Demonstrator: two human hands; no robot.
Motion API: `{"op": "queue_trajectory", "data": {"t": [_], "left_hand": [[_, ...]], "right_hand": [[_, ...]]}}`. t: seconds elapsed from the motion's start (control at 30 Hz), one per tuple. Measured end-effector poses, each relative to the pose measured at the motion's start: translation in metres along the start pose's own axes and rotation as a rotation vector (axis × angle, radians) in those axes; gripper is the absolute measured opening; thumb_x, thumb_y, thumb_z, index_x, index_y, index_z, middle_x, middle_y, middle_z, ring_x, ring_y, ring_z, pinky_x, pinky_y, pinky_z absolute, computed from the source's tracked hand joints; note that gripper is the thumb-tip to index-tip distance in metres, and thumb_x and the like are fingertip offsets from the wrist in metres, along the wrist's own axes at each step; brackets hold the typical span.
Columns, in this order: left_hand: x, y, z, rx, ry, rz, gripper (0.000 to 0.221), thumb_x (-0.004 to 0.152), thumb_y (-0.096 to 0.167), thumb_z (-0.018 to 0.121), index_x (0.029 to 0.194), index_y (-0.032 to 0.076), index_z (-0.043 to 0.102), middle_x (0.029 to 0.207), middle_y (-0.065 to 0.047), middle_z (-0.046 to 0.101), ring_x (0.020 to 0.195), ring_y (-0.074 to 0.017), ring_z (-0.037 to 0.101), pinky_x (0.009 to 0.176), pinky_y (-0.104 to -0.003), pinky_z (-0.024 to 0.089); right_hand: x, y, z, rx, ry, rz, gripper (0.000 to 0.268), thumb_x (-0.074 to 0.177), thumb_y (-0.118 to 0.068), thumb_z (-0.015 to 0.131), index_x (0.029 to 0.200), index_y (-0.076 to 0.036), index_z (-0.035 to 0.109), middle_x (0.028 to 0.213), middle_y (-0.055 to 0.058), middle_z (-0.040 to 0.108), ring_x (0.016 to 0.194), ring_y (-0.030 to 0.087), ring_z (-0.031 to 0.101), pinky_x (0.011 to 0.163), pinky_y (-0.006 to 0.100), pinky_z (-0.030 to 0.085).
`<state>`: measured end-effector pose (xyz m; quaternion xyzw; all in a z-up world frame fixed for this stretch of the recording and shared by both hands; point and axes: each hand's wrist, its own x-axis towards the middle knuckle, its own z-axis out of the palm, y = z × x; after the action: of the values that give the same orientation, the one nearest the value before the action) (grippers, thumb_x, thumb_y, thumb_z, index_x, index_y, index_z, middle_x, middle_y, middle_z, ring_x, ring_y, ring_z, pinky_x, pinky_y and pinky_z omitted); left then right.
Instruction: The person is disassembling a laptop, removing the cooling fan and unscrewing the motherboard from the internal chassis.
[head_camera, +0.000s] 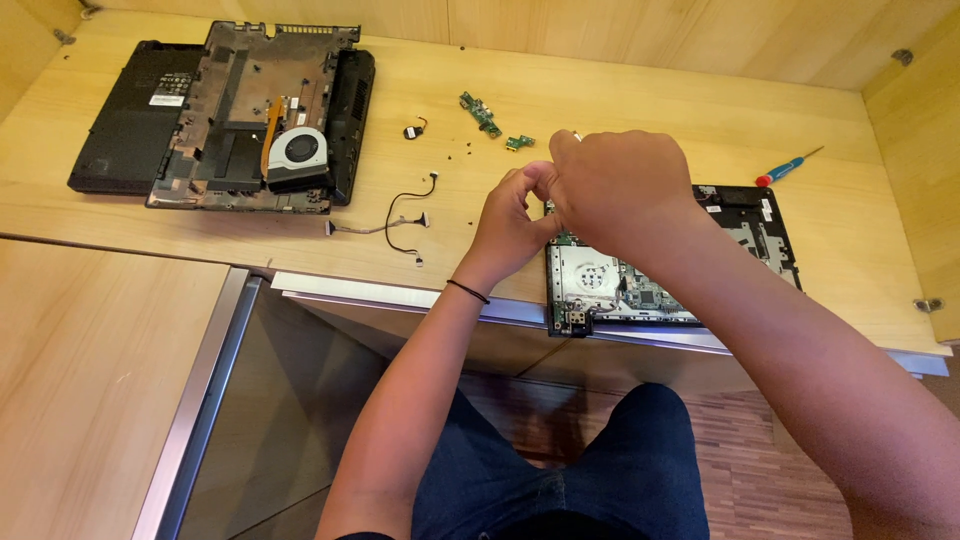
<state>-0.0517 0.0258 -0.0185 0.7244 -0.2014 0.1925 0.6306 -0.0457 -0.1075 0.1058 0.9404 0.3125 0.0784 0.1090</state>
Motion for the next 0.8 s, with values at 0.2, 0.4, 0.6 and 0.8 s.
{"op": "queue_trajectory", "data": {"t": [0.2, 0.4, 0.6, 0.8], "left_hand": [[0.000, -0.003, 0.006, -0.252, -0.088, -0.097, 0.014, 0.085, 0.013, 0.069, 0.097, 0.015, 0.061, 0.089, 0.005, 0.061, 0.091, -0.0072, 0.052, 0.079, -0.023, 0.042], [0.010, 0.010, -0.003, -0.190, -0.139, -0.260, 0.019, 0.088, 0.003, 0.063, 0.079, 0.011, 0.048, 0.069, 0.004, 0.044, 0.063, -0.0083, 0.041, 0.056, -0.024, 0.038], [0.013, 0.020, 0.008, -0.083, -0.035, -0.177, 0.022, 0.073, 0.008, 0.080, 0.082, 0.013, 0.061, 0.073, 0.000, 0.055, 0.069, -0.0096, 0.055, 0.060, -0.022, 0.048], [0.008, -0.023, 0.006, -0.430, -0.150, -0.174, 0.008, 0.086, 0.006, 0.068, 0.089, 0.012, 0.065, 0.083, 0.006, 0.055, 0.085, -0.0038, 0.054, 0.074, -0.022, 0.052]], "right_hand": [[0.003, 0.011, 0.013, -0.128, 0.155, -0.192, 0.048, 0.066, -0.052, 0.063, 0.097, -0.017, 0.056, 0.080, 0.001, 0.055, 0.073, 0.025, 0.059, 0.057, 0.037, 0.049], [0.000, 0.024, -0.002, 0.043, 0.197, -0.451, 0.040, 0.063, -0.005, 0.067, 0.101, -0.015, 0.056, 0.096, 0.008, 0.048, 0.084, 0.028, 0.048, 0.060, 0.038, 0.044], [-0.005, 0.024, 0.007, 0.070, 0.104, -0.022, 0.033, 0.100, -0.042, 0.041, 0.092, -0.014, 0.056, 0.078, 0.006, 0.060, 0.068, 0.031, 0.063, 0.050, 0.044, 0.046], [-0.004, 0.028, 0.013, -0.066, 0.431, -0.343, 0.020, 0.073, -0.022, 0.066, 0.090, -0.016, 0.057, 0.084, -0.001, 0.050, 0.078, 0.021, 0.056, 0.061, 0.031, 0.048]]}}
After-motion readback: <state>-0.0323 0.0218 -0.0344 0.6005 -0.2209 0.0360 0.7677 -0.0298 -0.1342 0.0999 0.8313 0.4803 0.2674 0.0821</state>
